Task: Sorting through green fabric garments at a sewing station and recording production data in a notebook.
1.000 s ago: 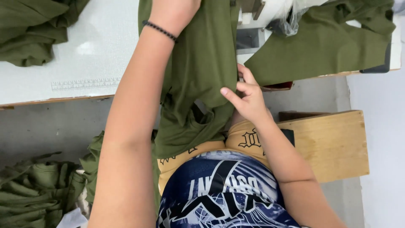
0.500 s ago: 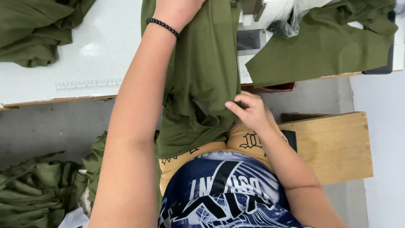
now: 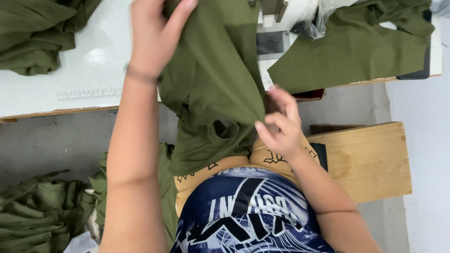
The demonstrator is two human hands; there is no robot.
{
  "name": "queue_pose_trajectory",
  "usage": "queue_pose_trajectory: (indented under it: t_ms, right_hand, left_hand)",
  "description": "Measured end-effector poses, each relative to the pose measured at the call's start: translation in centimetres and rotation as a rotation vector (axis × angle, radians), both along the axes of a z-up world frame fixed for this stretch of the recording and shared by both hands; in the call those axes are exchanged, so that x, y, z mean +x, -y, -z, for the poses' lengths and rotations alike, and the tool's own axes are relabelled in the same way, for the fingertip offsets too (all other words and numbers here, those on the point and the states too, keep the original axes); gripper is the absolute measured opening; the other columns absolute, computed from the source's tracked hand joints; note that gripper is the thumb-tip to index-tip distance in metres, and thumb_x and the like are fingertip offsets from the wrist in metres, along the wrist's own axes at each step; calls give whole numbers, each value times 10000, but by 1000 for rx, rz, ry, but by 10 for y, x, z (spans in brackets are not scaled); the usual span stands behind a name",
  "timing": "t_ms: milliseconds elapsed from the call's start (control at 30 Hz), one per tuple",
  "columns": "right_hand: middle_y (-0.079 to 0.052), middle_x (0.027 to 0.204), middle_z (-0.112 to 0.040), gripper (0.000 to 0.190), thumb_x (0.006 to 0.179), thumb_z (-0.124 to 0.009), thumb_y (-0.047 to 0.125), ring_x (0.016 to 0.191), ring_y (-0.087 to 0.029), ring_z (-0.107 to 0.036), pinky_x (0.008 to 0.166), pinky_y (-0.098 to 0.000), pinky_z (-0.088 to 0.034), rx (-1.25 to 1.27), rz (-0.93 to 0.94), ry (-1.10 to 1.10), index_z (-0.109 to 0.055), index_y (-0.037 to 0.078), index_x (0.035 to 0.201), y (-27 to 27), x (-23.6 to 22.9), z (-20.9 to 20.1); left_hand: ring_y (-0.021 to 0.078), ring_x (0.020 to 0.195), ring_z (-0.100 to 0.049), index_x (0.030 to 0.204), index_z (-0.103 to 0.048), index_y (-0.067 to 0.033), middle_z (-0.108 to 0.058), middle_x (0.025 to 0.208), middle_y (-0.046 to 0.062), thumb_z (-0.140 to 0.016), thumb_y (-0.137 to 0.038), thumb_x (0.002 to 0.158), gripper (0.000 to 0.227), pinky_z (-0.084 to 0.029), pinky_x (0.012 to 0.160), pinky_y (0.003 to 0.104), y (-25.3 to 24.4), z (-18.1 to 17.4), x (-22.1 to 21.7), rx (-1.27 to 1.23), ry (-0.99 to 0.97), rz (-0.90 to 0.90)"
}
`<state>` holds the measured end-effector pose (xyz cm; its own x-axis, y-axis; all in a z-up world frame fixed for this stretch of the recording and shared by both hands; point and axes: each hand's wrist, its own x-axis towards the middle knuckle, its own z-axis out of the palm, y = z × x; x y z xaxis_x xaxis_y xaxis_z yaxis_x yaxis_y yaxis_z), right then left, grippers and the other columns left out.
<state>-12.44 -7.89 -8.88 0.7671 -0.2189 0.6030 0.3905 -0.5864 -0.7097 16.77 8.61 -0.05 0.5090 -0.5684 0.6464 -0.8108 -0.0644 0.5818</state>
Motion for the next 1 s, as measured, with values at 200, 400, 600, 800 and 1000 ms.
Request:
queue_pose_trajectory:
  t_ms: [200,400,600,800,1000]
  right_hand:
    - [-120,996,-745,265,995,-541,188,854,-209,-745,683,-267,-570,179,-210,-246,-457,119,754,7,-23,-23]
    - [46,788,-522,262,1013,-715,66,675,-20,-437,640,-192,-381,446,144,-414,-480,139,924,38,64,27]
    - [-80,1019,-712,176,1063,-678,112,984,-139,-675,937,-280,-547,156,159,-283,-599,32,1199,31,79,24]
    - [-117,926,-654,178,1026,-832,18,884,-229,-609,779,-334,-513,-130,127,-107,-688,-11,927,45,104,4]
    - [-2,934,-636,183,1018,-822,23,788,-67,-509,739,-213,-433,163,-218,-443,-650,84,995,65,113,6]
  left_hand:
    - [189,869,-614,1037,-640,1,-673,960,100,-717,-66,1085,113,-492,776,298,-117,-4,-111,76,-308,-327]
    - [247,783,-678,1053,-563,-59,-693,910,83,-609,-64,1040,48,-529,693,369,-124,105,-76,368,-422,-359]
    - [215,631,-571,1224,-563,-64,-624,780,37,-555,-71,981,243,-461,630,365,-133,94,-99,385,-424,-389]
    - [265,729,-629,1237,-659,-72,-698,1016,78,-538,-103,968,297,-489,573,416,-127,106,-106,497,-266,-383]
    - [368,1086,-633,1189,-673,17,-655,1119,189,-619,-341,1045,390,-478,994,503,-82,76,-107,238,-75,-375]
